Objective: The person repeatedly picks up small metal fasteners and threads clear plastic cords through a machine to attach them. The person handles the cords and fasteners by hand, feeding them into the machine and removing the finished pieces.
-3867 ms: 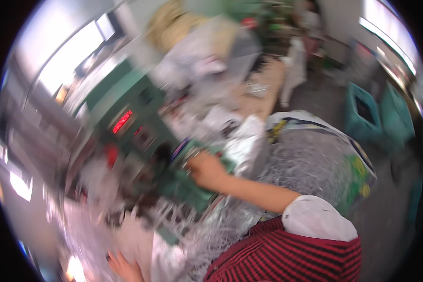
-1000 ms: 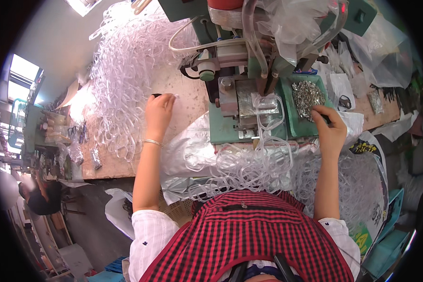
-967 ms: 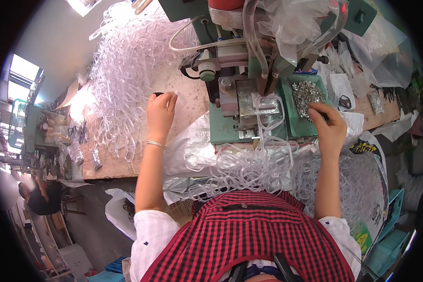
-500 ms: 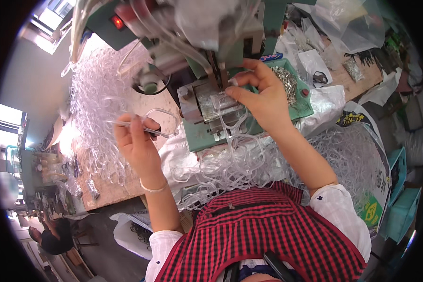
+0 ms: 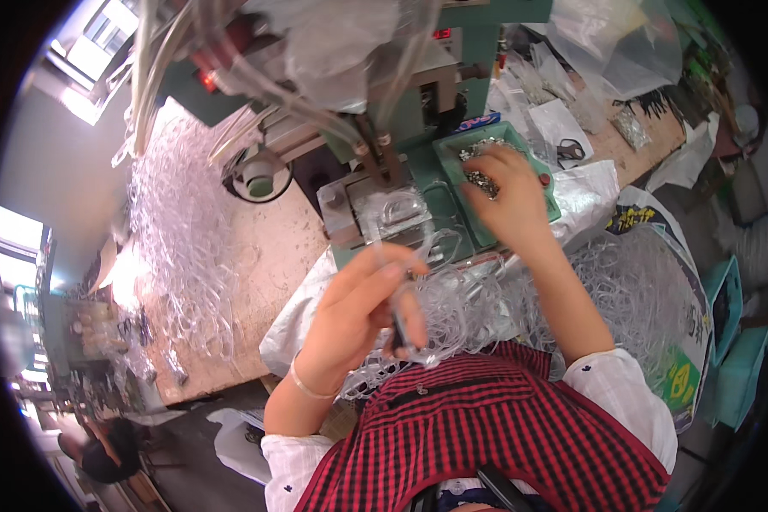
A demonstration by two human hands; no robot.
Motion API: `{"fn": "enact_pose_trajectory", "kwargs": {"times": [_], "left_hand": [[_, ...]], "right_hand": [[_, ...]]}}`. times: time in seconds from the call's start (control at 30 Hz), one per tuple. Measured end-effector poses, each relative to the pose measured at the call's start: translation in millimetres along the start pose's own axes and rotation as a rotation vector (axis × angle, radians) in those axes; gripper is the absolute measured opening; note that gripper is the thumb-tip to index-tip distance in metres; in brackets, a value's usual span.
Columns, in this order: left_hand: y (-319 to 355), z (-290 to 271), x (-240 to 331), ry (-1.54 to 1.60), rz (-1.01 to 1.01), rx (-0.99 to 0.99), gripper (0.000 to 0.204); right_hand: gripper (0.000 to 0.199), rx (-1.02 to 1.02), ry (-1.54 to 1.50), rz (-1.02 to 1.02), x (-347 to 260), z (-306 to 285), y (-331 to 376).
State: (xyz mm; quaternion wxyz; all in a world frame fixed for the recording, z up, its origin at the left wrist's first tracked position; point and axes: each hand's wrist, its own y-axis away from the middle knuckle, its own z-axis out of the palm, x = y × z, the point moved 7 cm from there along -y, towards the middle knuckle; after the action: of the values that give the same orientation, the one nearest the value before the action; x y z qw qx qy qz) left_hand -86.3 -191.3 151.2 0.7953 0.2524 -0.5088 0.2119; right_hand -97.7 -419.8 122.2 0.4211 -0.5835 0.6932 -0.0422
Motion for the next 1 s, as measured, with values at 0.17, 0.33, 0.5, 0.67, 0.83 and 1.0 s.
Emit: {"fn": "enact_pose_trajectory", "kwargs": {"times": [0.17, 0.33, 0.5, 0.67, 0.83, 1.0], "left_hand": [[-20.7, 0.5, -23.3, 0.125, -0.2, 0.112, 0.033], [-20.8, -6.3, -30.1, 0.177, -0.161, 0.164, 0.03], [-10.0, -11.1, -44.1, 0.186, -0.07, -0.054, 0.033], [110.4, -91.6, 4.6, -0.86, 0.593, 1.098, 0.01], [165.6, -205.8, 85.3, -1.084, 0.592, 1.396, 0.015], [122.2, -377.4, 38.9, -1.695, -0.305, 1.61, 0.043]], "right_hand": [[0.021, 0.067, 0.226, -0.019, 55.2, 9.5, 19.7], [0.013, 0.139, 0.193, -0.049, 49.5, 11.7, 15.1], [0.013, 0.145, 0.027, 0.087, 60.9, 5.8, 6.1], [0.011, 0.119, -0.31, 0.357, 75.4, 3.5, 35.4], [0.014, 0.082, -0.321, 0.315, 51.2, 2.2, 19.5], [0.015, 0.041, -0.431, 0.332, 37.1, 18.1, 13.9]]}}
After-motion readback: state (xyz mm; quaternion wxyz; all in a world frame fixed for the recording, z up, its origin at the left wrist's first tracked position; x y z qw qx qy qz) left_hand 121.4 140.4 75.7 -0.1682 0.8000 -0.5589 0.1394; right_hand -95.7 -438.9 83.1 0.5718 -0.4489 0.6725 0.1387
